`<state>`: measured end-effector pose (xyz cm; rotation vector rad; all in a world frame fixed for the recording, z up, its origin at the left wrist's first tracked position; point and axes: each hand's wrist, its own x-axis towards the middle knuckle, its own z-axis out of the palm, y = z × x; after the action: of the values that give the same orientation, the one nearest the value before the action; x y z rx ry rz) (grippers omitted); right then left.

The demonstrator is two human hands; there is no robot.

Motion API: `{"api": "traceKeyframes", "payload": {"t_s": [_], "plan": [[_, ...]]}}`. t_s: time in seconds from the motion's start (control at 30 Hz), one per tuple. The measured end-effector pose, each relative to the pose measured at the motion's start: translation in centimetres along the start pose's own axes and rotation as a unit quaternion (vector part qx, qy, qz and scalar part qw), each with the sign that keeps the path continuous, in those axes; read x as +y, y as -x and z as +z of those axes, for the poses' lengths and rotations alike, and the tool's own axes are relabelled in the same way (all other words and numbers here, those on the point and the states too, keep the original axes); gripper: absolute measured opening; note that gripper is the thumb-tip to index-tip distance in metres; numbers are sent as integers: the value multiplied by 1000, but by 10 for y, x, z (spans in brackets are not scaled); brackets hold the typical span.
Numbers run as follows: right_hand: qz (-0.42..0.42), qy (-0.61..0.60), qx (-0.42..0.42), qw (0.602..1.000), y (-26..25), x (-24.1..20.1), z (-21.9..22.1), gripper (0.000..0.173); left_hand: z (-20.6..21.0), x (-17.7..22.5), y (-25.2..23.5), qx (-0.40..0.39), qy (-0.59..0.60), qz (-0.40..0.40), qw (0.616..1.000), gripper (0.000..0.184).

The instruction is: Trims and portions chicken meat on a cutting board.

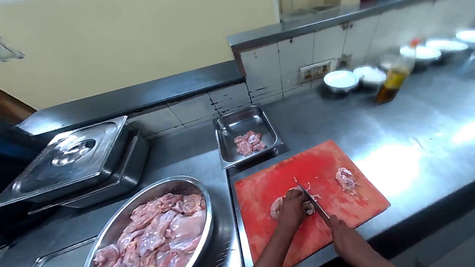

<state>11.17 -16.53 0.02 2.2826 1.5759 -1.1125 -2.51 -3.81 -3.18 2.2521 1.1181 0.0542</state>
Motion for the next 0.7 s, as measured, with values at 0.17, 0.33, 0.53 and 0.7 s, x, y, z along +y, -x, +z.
{"api": "traceKeyframes", "payload": {"t_s": [0.17, 0.33, 0.53, 0.7], "plan": [[-19, -41, 47, 998, -29, -11, -27, 48, 0, 0, 1, -5, -9, 1, 1000, 31], [59, -73, 84, 992, -31, 49, -70, 48, -4, -9, 4, 3, 36, 29, 999, 32], [25, -130, 67, 989, -22, 36, -49, 45, -29, -14, 0, 51, 90, -16, 995, 31], [10, -186, 78, 979, -19, 39, -37, 43, -27, -14, -20, 26, -16, -110, 993, 53]]}}
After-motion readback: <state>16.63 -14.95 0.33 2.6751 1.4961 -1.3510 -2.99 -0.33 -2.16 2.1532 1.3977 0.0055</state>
